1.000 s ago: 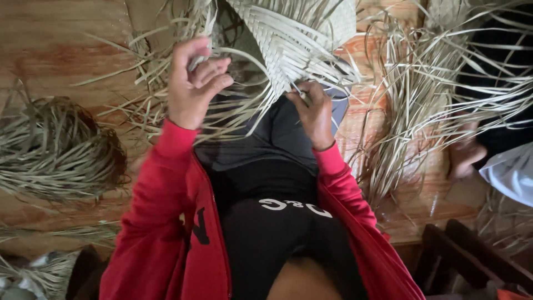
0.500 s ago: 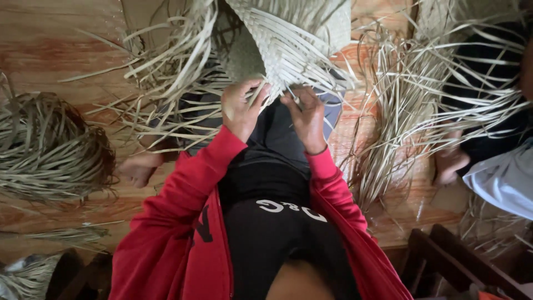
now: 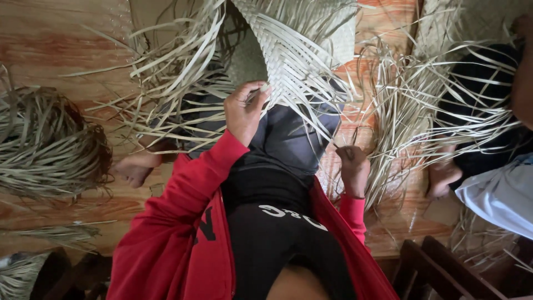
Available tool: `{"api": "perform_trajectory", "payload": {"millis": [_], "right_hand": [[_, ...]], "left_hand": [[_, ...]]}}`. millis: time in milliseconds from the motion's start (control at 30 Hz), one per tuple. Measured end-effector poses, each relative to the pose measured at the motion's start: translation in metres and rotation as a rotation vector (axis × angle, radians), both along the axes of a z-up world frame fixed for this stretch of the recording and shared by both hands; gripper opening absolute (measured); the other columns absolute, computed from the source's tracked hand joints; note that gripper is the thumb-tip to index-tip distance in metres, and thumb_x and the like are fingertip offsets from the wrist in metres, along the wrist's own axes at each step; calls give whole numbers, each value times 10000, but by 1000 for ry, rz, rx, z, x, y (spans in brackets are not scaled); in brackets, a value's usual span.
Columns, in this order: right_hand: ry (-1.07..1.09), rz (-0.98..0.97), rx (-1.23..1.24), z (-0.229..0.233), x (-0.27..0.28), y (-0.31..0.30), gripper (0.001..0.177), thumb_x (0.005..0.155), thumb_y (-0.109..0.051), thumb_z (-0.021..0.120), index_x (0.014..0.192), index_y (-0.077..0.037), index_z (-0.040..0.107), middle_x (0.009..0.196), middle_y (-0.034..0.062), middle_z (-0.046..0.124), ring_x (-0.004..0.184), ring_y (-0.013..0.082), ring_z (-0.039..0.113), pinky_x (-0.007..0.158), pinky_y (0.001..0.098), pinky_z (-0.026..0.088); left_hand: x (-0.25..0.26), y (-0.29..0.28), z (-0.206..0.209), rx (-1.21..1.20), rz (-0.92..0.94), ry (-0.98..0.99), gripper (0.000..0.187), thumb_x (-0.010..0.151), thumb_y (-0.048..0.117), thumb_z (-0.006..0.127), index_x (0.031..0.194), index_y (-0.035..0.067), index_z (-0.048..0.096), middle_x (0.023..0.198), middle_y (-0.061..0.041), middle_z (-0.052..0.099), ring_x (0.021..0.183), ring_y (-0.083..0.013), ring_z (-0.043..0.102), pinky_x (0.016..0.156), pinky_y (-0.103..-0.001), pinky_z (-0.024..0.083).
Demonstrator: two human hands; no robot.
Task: Weaving dried straw or palm leaf strips into a mat or basket structure by hand using a small guide tool.
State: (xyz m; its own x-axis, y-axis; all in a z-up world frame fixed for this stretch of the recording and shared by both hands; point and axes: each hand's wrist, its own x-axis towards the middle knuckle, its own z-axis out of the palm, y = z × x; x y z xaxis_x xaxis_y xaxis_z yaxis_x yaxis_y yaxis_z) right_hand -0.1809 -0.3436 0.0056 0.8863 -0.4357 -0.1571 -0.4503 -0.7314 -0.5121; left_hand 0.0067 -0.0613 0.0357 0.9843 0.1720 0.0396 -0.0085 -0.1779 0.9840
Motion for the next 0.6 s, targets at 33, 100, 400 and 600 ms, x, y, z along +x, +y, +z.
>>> {"api": "perform_trajectory", "payload": {"millis": [33, 100, 400, 600], "right_hand": [[3, -17, -9, -7, -9, -6, 161, 911, -267, 875, 955, -141, 785, 786, 133, 715, 820, 407, 707, 721, 488, 525], [6, -34, -15, -25, -22, -15, 150, 912, -291, 873, 963, -177, 791, 801, 114, 728, 835, 396, 712, 729, 472, 532], [148, -151, -68, -83, -53, -39, 144, 908, -374, 849, 954, -246, 801, 818, 72, 737, 845, 339, 721, 754, 451, 542], [21, -238, -32, -57, -22, -29, 286, 831, -265, 889, 1062, -145, 770, 905, 134, 739, 851, 399, 717, 787, 538, 546]], "left_hand": [[0, -1, 2, -24, 1, 2, 110, 884, 101, 834, 990, 98, 804, 896, -125, 798, 916, -303, 775, 782, -369, 620], [0, -2, 4, -45, 2, 4, 98, 895, 91, 822, 991, 89, 805, 896, -126, 800, 924, -303, 774, 776, -369, 619], [-1, 2, 3, -115, -50, 25, 115, 931, 92, 809, 1045, 92, 816, 916, -137, 802, 868, -239, 787, 702, -338, 638], [5, 13, 7, -271, -134, 91, 162, 974, 26, 720, 1127, 33, 773, 868, -155, 760, 747, -152, 734, 698, -304, 673]]}}
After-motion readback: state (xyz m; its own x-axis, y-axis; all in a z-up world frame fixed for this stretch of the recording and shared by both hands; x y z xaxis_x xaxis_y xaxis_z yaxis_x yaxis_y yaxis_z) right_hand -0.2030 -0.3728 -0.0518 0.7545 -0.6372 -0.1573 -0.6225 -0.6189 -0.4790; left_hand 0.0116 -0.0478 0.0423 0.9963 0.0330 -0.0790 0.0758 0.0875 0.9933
